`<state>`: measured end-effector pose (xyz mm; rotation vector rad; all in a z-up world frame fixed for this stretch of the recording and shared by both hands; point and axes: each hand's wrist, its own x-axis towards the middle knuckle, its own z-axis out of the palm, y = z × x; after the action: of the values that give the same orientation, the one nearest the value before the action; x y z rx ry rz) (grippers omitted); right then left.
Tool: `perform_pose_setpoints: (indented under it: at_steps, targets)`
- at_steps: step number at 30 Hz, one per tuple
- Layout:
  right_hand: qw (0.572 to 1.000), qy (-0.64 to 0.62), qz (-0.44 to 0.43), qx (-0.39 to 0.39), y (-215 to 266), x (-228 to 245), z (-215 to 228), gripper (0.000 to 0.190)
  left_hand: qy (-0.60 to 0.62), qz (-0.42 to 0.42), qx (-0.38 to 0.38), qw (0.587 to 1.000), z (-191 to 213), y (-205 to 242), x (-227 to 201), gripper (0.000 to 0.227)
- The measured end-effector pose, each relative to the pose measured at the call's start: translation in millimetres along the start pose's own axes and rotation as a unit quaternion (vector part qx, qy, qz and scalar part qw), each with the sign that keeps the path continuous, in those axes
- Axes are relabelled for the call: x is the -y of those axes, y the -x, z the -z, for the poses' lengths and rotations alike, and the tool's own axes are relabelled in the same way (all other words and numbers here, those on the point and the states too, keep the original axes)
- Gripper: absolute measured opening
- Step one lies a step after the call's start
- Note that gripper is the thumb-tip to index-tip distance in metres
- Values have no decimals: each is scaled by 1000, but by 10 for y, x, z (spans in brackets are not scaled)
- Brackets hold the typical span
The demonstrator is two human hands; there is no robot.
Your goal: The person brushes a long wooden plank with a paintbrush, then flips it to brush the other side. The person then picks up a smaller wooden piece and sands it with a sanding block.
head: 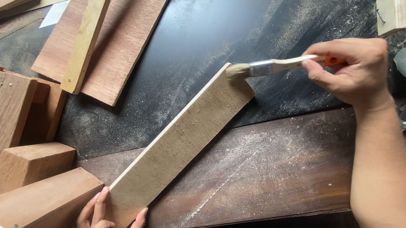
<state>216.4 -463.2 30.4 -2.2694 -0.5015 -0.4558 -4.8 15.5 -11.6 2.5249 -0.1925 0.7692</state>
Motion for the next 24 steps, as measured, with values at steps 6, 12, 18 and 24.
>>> perform_pose_setpoints:
  at_steps: [6,12,18,24]
  targets:
    - [1000,-12,-12,10,43,-54,-30,13,1,26,-3,1000,-18,25,-2,76]
    - [998,25,5,57,10,-118,118,11,-6,33,18,999,7,-4,-26,77]
    - [997,-6,30,74,18,-85,154,11,19,40,-16,999,0,-73,-133,72]
    - [997,-2,21,81,38,-56,208,11,24,49,-13,998,13,-110,-169,71]
